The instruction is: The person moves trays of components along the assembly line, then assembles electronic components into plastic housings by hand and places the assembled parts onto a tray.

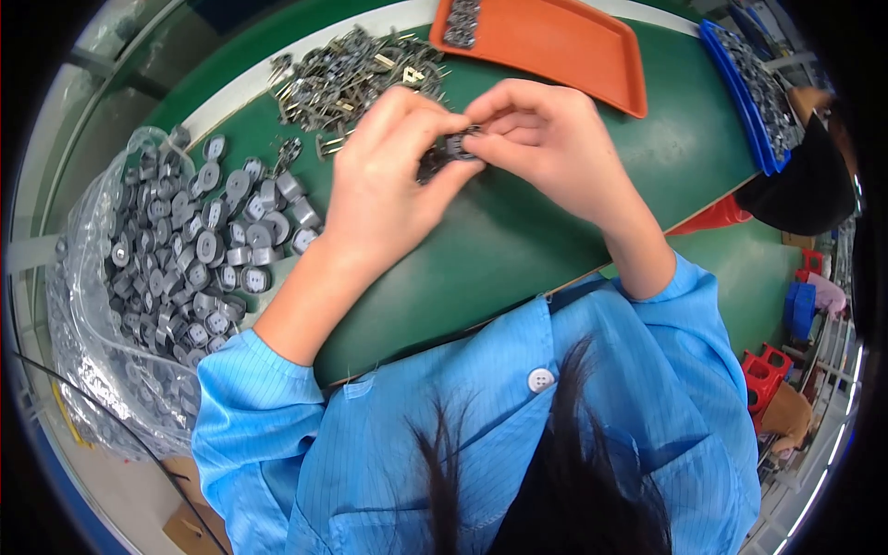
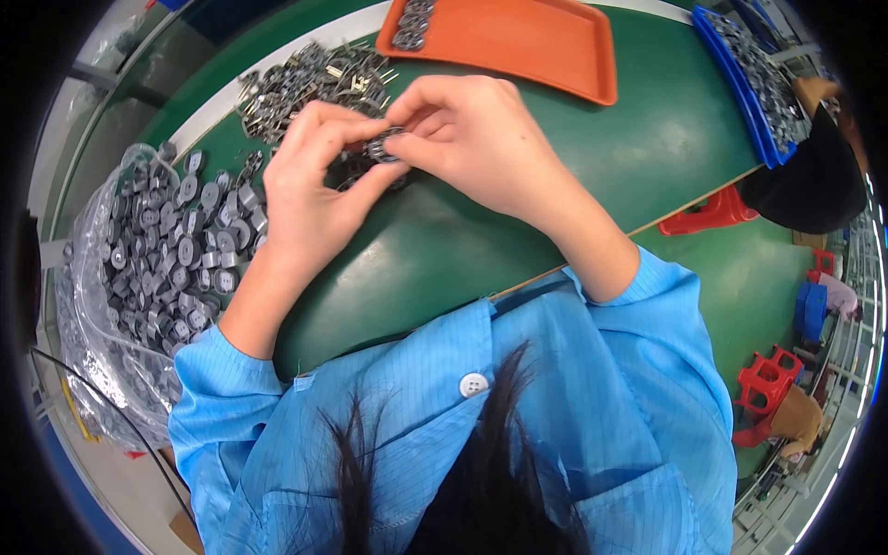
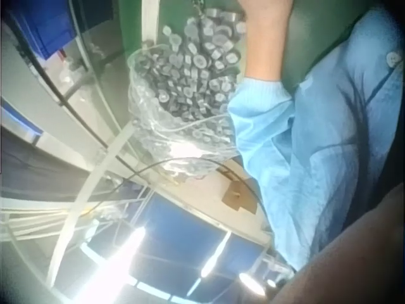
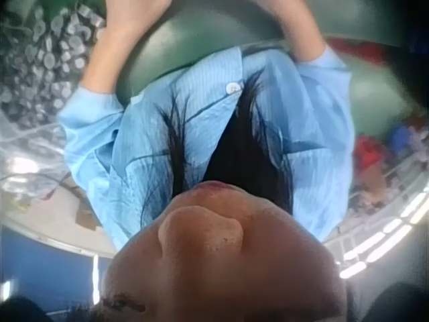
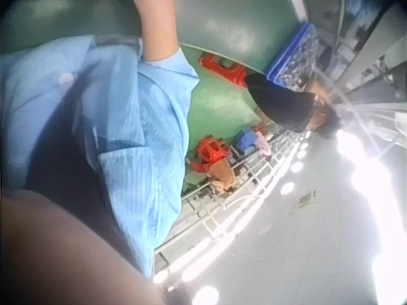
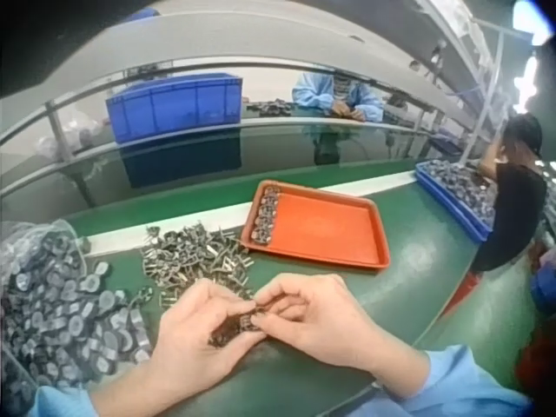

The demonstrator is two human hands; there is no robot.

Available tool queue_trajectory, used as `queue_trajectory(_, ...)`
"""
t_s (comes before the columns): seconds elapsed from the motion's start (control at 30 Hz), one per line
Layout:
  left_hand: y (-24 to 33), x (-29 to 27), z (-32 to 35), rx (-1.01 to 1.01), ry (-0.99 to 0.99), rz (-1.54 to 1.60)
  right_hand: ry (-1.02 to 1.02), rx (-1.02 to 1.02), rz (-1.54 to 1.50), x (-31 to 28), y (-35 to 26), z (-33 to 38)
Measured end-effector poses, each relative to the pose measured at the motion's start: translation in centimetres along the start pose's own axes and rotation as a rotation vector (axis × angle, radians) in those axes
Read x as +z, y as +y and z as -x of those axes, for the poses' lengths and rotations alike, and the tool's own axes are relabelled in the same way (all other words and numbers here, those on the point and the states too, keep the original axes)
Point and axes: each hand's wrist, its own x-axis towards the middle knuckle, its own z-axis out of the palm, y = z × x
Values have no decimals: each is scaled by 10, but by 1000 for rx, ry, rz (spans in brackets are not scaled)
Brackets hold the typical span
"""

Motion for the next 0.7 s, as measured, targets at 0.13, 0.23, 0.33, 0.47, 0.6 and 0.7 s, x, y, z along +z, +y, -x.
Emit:
queue_trajectory(0.13, 0, 1, 1, 18, -91, -81, 89, -277, 202, 3, 15, 3)
queue_trajectory(0.23, 14, -26, -13, -30, -135, -304, 187, -361, 313, -18, 24, -27)
queue_trajectory(0.33, -3, -76, -17, -235, -323, -416, 241, -122, 335, -65, 34, -93)
queue_trajectory(0.47, -29, -129, 5, -388, -357, -466, 257, 58, 691, -89, 43, -133)
queue_trajectory(0.6, -34, -131, 15, -592, -359, -330, 268, 131, 744, -86, 52, -150)
queue_trajectory(0.7, -38, -132, 17, -568, -336, -341, 365, 100, 726, -88, 55, -160)
